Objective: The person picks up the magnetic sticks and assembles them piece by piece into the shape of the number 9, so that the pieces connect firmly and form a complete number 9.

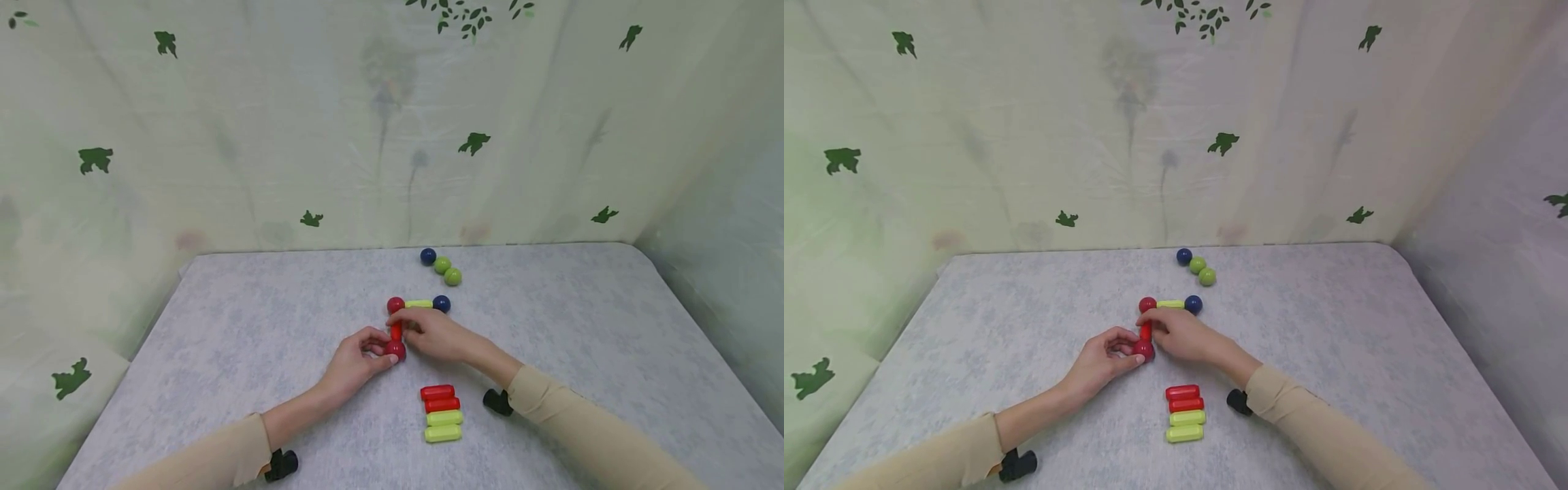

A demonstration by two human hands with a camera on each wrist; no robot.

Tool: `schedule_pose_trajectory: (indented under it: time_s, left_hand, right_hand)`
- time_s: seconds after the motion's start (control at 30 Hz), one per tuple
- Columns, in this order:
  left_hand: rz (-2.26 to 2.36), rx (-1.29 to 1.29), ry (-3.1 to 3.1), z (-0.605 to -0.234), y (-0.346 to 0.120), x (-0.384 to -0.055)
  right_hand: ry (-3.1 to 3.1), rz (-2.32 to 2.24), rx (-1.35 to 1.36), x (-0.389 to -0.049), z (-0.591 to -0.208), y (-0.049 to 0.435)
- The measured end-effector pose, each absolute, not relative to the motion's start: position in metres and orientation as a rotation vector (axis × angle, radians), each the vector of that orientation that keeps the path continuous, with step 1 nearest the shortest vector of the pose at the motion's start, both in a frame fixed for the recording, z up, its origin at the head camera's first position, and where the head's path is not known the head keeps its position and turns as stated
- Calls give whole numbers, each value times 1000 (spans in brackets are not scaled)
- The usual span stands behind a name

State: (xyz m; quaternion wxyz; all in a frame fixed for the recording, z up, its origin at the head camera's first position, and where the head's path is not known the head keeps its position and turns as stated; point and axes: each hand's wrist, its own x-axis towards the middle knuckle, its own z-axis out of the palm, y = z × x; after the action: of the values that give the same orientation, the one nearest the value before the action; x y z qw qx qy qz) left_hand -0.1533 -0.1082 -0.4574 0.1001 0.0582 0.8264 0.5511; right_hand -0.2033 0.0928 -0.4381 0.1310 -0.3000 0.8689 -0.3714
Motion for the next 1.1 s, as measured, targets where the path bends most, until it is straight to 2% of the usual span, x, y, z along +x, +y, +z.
schedule_pose_trajectory:
  time_s: [0.53,1.1]
  left_hand:
    - [1614,233,2345,-447,-107,-152]
    - [1648,-43,2249,-434,-96,-149]
  right_hand:
    - [2435,-1175,-850,-197,-437,98]
    - [2391,-1137,-691,-152,-422,137]
